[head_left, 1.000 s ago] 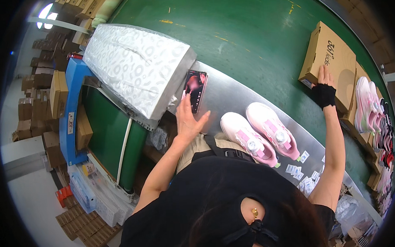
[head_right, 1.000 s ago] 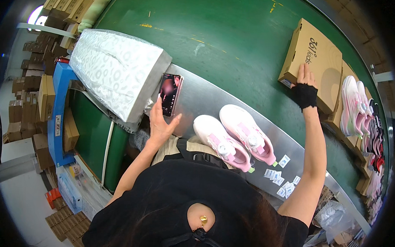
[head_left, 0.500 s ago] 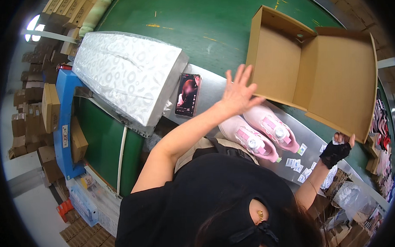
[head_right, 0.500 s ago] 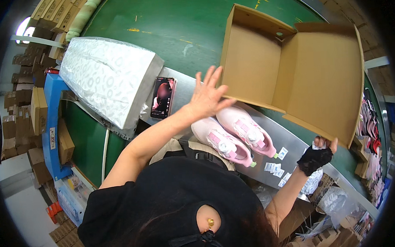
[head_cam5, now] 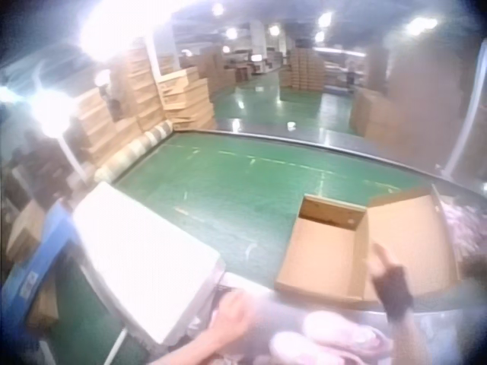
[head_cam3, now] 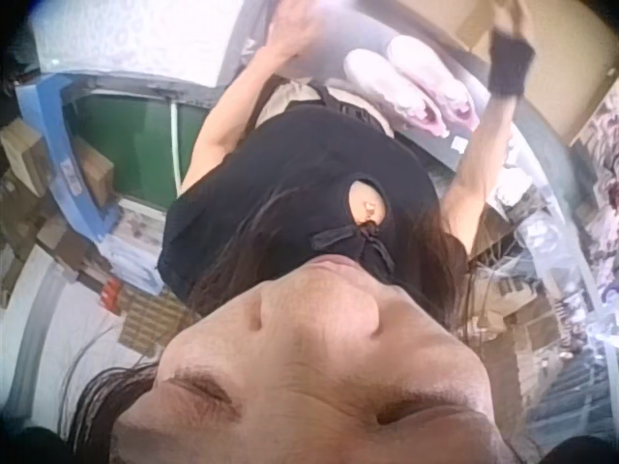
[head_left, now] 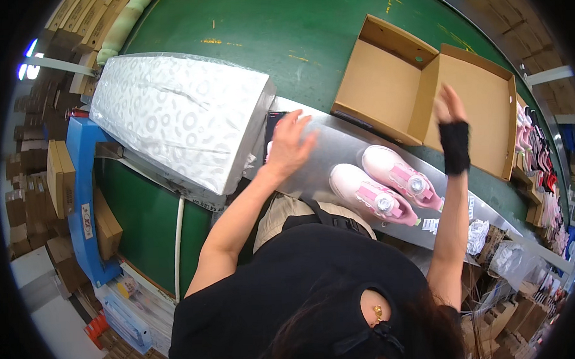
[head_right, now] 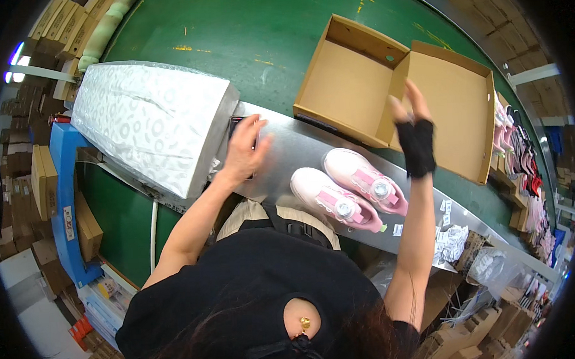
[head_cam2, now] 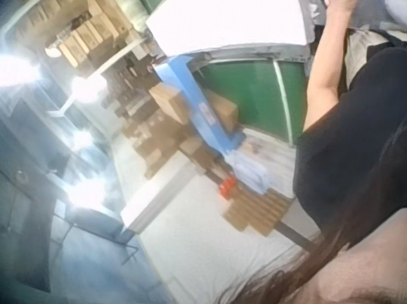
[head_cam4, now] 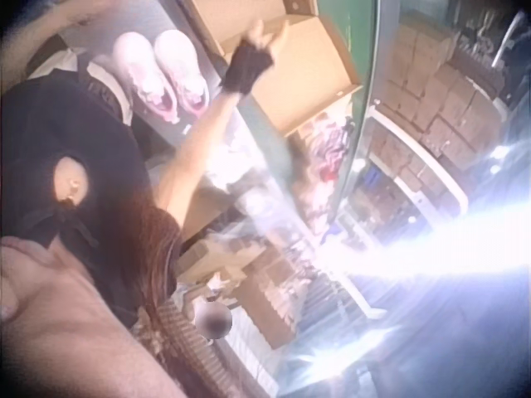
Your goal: The person packs shoes by lining shoe boxes with wrapping paper, placing shoes inside, folding the paper over them, and closing the boxes.
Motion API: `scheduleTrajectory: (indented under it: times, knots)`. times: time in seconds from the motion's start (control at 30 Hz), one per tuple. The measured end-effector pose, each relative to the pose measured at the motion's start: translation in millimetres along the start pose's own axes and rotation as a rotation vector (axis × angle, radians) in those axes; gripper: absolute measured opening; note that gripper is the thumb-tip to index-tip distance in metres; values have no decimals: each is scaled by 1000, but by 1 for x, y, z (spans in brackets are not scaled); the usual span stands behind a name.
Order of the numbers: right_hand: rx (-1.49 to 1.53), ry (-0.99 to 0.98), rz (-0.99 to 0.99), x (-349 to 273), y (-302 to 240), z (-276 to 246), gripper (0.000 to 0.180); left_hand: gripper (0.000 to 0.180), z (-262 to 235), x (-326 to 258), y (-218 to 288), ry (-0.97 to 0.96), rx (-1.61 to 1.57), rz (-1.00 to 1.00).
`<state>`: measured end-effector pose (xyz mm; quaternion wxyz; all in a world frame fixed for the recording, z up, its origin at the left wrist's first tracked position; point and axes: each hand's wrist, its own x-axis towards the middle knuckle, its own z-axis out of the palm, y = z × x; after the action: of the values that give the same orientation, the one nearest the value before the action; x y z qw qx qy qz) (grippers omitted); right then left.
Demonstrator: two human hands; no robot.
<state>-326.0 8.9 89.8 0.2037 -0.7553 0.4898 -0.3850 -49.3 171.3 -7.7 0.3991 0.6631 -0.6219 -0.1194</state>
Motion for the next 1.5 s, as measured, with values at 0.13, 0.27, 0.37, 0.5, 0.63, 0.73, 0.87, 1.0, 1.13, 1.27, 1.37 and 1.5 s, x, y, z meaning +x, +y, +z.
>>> scheduleTrajectory:
  times: [0.13,0.27,0.37,0.5,0.63,0.73,0.87,1.0,1.13,1.27,1.37,1.5]
  knots:
    - [-342,-374,-99,18,42,65,58,39,-70,-9,-62,191,174,-102]
    - [-457,-938,62,-23,28,107,37,54,-132,-42,-124,154,644,-409]
    - [-446,-880,15,-41,36,110,29,61,-154,-45,-136,14,722,-432]
    - [-538,-842,-26,-41,48,98,31,40,-161,-35,-146,22,784,-472]
    - [-595,-834,17,-44,57,91,31,23,-182,-26,-168,98,729,-356]
    - [-627,-849,65,-43,57,91,31,19,-227,-10,-168,291,711,-425]
    - [-549,-801,32,-45,59,91,31,26,-307,33,-115,795,615,-339]
    - [-563,-830,30,-44,54,87,33,28,-304,83,-33,821,-20,-94]
    - [-261,-868,24,-37,6,80,72,23,-229,123,69,486,-216,28]
    - [561,-681,-52,-18,-121,20,98,18,-147,160,144,230,-275,336]
    - [352,-245,-270,-7,-121,-14,69,17,-76,191,191,88,-317,407]
    - [610,302,170,14,-51,-45,38,47,4,214,235,-20,-370,591]
